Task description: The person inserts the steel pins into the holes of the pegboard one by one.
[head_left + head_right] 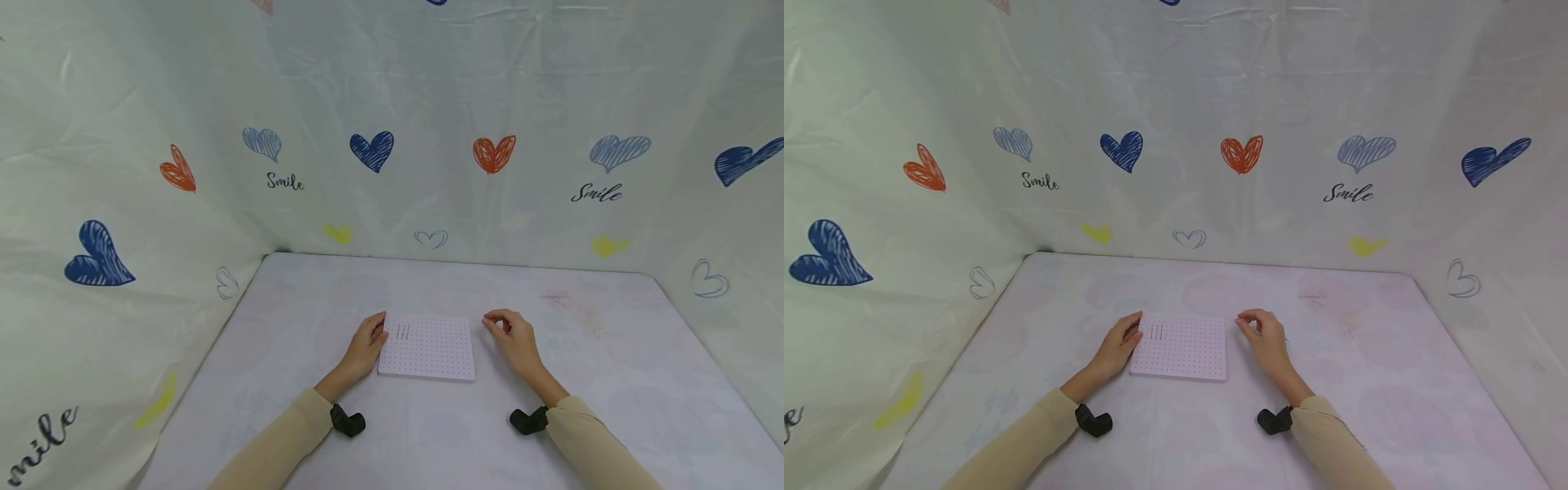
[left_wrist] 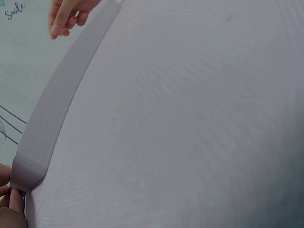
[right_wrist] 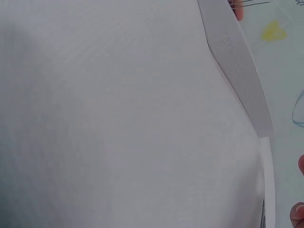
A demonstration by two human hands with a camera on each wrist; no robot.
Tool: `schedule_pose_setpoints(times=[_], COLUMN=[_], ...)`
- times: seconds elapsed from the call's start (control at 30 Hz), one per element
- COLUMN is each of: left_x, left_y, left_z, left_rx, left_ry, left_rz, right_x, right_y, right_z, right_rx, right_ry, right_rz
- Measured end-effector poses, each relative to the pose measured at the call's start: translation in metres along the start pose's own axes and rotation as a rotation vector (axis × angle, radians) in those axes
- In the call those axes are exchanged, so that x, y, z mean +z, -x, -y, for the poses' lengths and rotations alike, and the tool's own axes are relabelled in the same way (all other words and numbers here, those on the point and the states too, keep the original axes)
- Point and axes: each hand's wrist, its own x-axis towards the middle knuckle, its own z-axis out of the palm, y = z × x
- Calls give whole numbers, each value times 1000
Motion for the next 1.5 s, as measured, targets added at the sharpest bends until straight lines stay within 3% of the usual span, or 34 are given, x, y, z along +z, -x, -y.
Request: schedule_pose_setpoints(times=[0.6,1.5], left_x=[0,-1], left_y=[1,1], left_z=[-3,0], left_rx=[-8,16], left_ry=[-21,-1], left_rz=[-5,-1], right_x=[-20,-19], right_y=[9,20], right_z=[-22,-42], right_rx=[184,38], right_ry=[3,63], right_rz=[-46,-71])
